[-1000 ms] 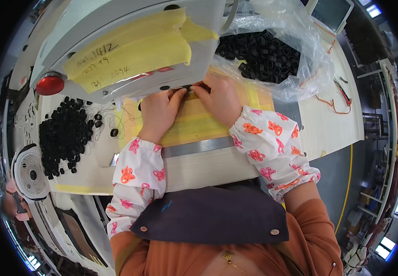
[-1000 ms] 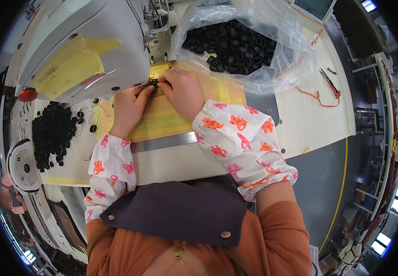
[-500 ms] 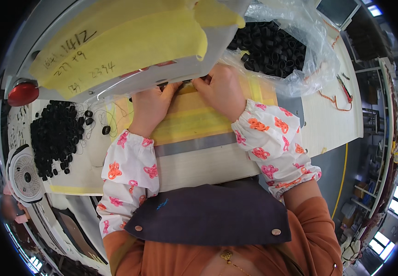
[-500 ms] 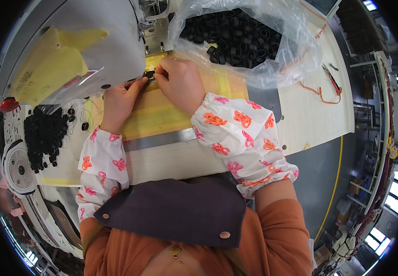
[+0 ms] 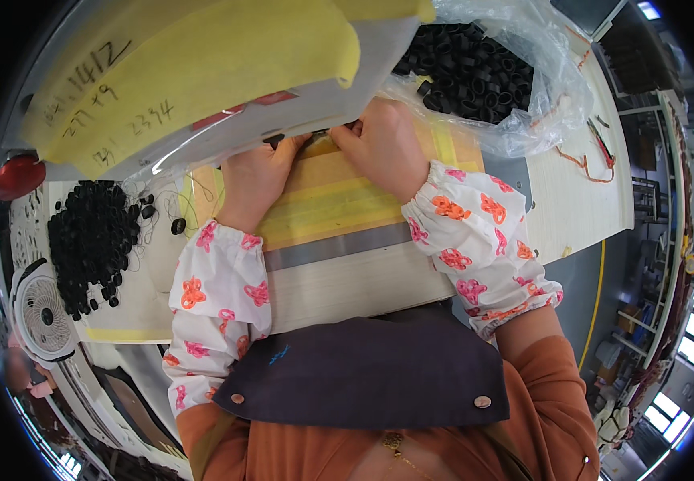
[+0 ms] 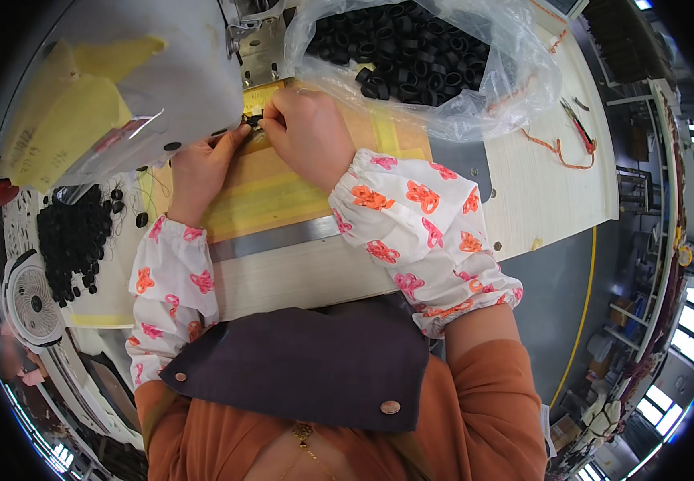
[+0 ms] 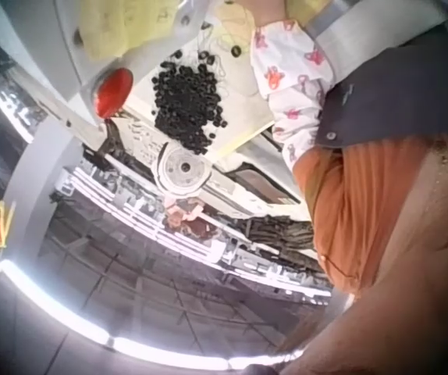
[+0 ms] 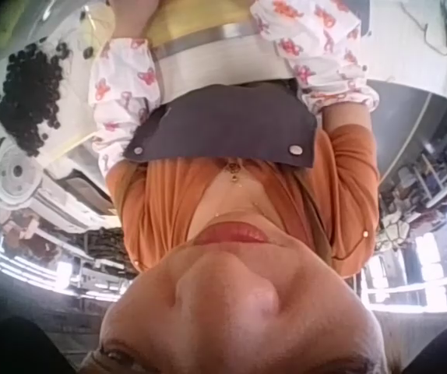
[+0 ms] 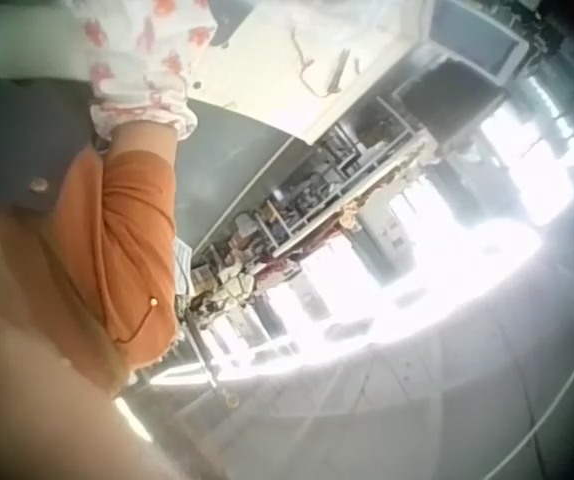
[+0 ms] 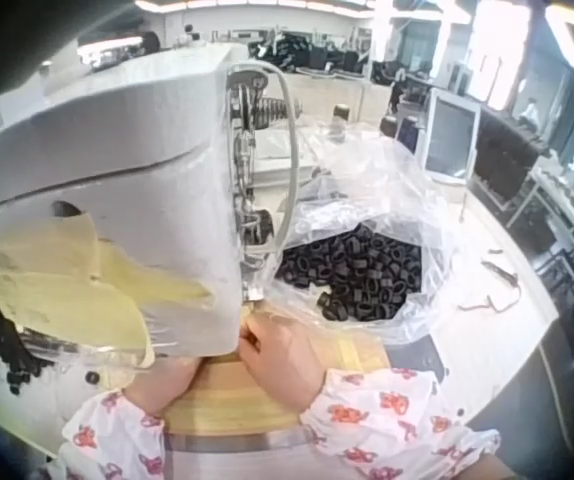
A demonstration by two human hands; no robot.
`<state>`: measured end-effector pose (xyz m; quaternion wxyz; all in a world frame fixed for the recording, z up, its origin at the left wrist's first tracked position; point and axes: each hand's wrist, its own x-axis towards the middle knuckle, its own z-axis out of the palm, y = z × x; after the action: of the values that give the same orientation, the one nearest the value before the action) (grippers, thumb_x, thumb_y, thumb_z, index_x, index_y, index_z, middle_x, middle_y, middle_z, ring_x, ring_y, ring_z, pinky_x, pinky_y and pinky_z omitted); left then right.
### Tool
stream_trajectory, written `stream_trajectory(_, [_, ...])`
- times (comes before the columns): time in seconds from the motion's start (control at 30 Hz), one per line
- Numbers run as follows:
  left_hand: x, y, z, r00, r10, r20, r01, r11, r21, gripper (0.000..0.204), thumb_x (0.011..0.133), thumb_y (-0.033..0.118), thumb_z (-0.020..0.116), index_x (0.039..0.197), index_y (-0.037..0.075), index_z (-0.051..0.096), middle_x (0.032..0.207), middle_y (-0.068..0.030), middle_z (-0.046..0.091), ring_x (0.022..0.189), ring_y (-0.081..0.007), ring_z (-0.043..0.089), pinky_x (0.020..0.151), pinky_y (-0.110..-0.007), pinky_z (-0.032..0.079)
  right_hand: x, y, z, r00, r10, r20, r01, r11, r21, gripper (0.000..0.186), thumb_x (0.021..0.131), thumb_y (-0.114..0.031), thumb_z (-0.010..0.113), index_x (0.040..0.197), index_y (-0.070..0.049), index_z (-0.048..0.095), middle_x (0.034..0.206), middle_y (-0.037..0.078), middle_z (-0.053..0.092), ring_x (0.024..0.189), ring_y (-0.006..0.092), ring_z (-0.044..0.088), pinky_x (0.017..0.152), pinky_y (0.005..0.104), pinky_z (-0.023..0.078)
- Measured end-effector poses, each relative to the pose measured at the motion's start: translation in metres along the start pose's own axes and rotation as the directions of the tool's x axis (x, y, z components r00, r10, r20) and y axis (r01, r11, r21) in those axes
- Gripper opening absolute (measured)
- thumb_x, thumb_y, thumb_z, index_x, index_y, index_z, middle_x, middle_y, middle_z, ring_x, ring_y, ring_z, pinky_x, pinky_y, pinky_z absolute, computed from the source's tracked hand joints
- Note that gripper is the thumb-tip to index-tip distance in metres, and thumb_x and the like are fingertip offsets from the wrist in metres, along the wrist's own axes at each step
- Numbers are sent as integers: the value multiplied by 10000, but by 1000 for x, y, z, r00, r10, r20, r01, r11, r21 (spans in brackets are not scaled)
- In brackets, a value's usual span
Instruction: The person is using a sewing machine to join small fabric or leather components together.
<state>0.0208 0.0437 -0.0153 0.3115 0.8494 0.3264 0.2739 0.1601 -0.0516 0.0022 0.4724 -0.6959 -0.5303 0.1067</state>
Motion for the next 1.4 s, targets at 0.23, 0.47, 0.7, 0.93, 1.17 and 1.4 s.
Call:
stream_trajectory(0.23, [1,-2,-2,999,11,50,-12,1000,18,269,784,297,626,908,59,643,779,-69,654,699,-135,604,643,-250,443,0,1,1,999,-42,-11,42,999,-29,80,672,-21,596,647,17,530,612,158,560,580,323,554,513,375,439])
stream_trajectory(0.47, [1,0,-2,999,36,29,-39,995,91,252,786,279,625,895,52,644,769,-58,654,680,-139,600,628,-254,442,0,2,5,998,-57,-21,56,998,-24,74,676,-22,590,653,15,530,595,162,553,576,333,549,512,381,438])
stream_trajectory(0.7, [0,-2,-3,997,-43,59,45,999,-23,230,777,303,595,840,97,674,680,-74,632,594,-212,585,560,-303,436,2,5,11,998,-62,-7,62,998,-33,79,672,-36,594,641,12,540,594,159,560,575,321,556,519,376,446])
stream_trajectory(0.93, [-2,6,-8,977,-194,93,187,980,74,256,772,333,600,863,105,669,646,-60,626,551,-183,571,539,-289,429,2,11,12,997,-80,-20,79,996,-41,109,691,-75,623,725,28,607,589,128,590,484,218,565,485,291,446])
stream_trajectory(1.17, [2,10,-3,995,-78,66,76,997,27,264,775,343,593,843,99,667,630,-35,620,538,-171,564,552,-284,428,3,14,9,998,-63,-5,62,995,-78,99,691,-68,620,730,20,597,610,117,597,518,208,581,490,285,452])
stream_trajectory(1.4, [-1,11,-1,992,-116,53,109,987,115,264,782,330,590,818,79,659,629,-56,615,540,-192,565,539,-299,426,1,16,14,997,-66,-39,63,995,-74,97,692,-67,625,712,13,573,603,112,589,524,220,579,491,295,457])
